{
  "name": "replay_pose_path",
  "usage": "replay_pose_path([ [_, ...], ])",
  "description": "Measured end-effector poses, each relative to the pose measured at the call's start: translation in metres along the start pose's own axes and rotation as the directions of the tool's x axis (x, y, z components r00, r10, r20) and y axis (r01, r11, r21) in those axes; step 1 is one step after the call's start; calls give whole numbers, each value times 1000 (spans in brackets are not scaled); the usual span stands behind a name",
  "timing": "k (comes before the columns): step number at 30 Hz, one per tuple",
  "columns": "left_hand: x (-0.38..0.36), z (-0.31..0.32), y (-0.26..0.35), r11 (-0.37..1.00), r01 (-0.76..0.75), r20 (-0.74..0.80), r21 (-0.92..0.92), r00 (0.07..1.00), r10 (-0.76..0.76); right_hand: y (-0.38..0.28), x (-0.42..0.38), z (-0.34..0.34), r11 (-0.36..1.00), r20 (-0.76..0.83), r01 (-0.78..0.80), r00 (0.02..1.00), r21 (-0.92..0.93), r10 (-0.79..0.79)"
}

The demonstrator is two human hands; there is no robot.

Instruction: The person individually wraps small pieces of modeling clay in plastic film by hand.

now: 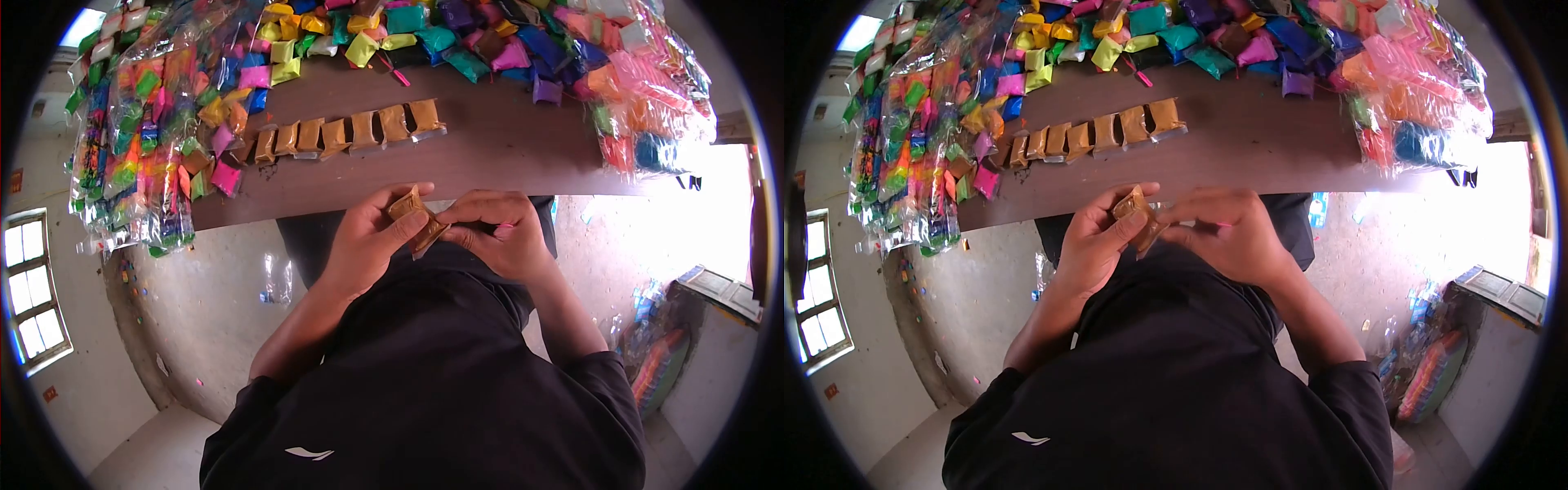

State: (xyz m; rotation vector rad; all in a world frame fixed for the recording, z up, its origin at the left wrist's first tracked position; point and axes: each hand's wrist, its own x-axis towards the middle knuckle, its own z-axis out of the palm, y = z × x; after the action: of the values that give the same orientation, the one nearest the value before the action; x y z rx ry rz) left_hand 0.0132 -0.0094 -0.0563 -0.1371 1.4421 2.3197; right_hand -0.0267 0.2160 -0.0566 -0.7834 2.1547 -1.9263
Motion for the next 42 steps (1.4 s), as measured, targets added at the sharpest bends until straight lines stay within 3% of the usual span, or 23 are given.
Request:
replay_pose_path([
  [2, 2, 1, -2, 999, -16, -25, 39, 1000, 17, -2, 1, 1, 999, 5, 29, 1000, -39, -29],
  [3, 2, 6, -3, 999, -17, -25, 39, 1000, 18, -4, 0, 3, 998, -47, -42, 998, -51, 39],
  [5, 0, 20, -6, 972, -179, -218, -154, 965, 143, -5, 0, 5, 992, -104, -111, 989, -65, 104],
  [6, -3, 22, -11, 971, -181, -215, -153, 966, 146, -2, 1, 7, 994, -159, -98, 983, -49, 89],
  [9, -9, 18, -33, 824, -407, -235, 394, 822, 519, 6, 1, 16, 995, -245, -100, 965, -19, 93],
  [10, -9, 16, -36, 824, -407, -235, 394, 822, 519, 7, 0, 19, 992, -279, -125, 953, -6, 118],
  [12, -11, 13, -35, 663, -376, -188, 648, 764, 617, 6, 0, 25, 992, -297, -126, 947, -4, 119],
  [13, -10, 14, -33, 661, -377, -188, 649, 762, 620, 6, 1, 27, 992, -314, -125, 942, -1, 118],
  [15, -7, 18, -26, 419, -369, -93, 829, 649, 755, 6, -2, 30, 989, -333, -148, 932, 11, 143],
  [20, -3, 15, -25, 493, -381, -103, 782, 702, 705, 7, -6, 28, 992, -385, -122, 916, -2, 112],
  [24, 0, 13, -20, 534, -425, -59, 731, 740, 670, 8, -8, 22, 986, -335, -164, 930, -12, 151],
  [31, 3, 8, -17, 468, -441, 11, 765, 736, 677, 15, -8, 16, 986, -276, -161, 947, 34, 164],
  [34, 3, 8, -16, 551, -391, -19, 737, 803, 596, 12, -4, 10, 988, -246, -143, 961, -53, 126],
  [35, 3, 7, -16, 665, -326, -68, 672, 867, 494, 15, -4, 8, 988, -247, -143, 961, -53, 125],
  [36, 3, 5, -18, 765, -247, -106, 595, 919, 379, 19, -4, 6, 971, -224, -224, 946, 78, 236],
  [37, 6, -1, -20, 765, -248, -104, 594, 920, 378, 21, -2, 4, 930, -186, -304, 921, 206, 342],
  [38, 14, -10, -22, 794, -236, -92, 559, 935, 343, 21, 2, -2, 930, -189, -305, 920, 205, 343],
  [39, 21, -15, -23, 821, -223, -77, 525, 948, 307, 19, 10, -9, 838, -132, -469, 846, 279, 517],
  [40, 28, -12, -22, 821, -226, -71, 525, 949, 307, 20, 18, -15, 714, -64, -612, 743, 341, 667],
  [42, 41, -2, -23, 754, -343, -67, 560, 889, 454, 37, 27, -20, 670, -56, -614, 718, 417, 693],
])
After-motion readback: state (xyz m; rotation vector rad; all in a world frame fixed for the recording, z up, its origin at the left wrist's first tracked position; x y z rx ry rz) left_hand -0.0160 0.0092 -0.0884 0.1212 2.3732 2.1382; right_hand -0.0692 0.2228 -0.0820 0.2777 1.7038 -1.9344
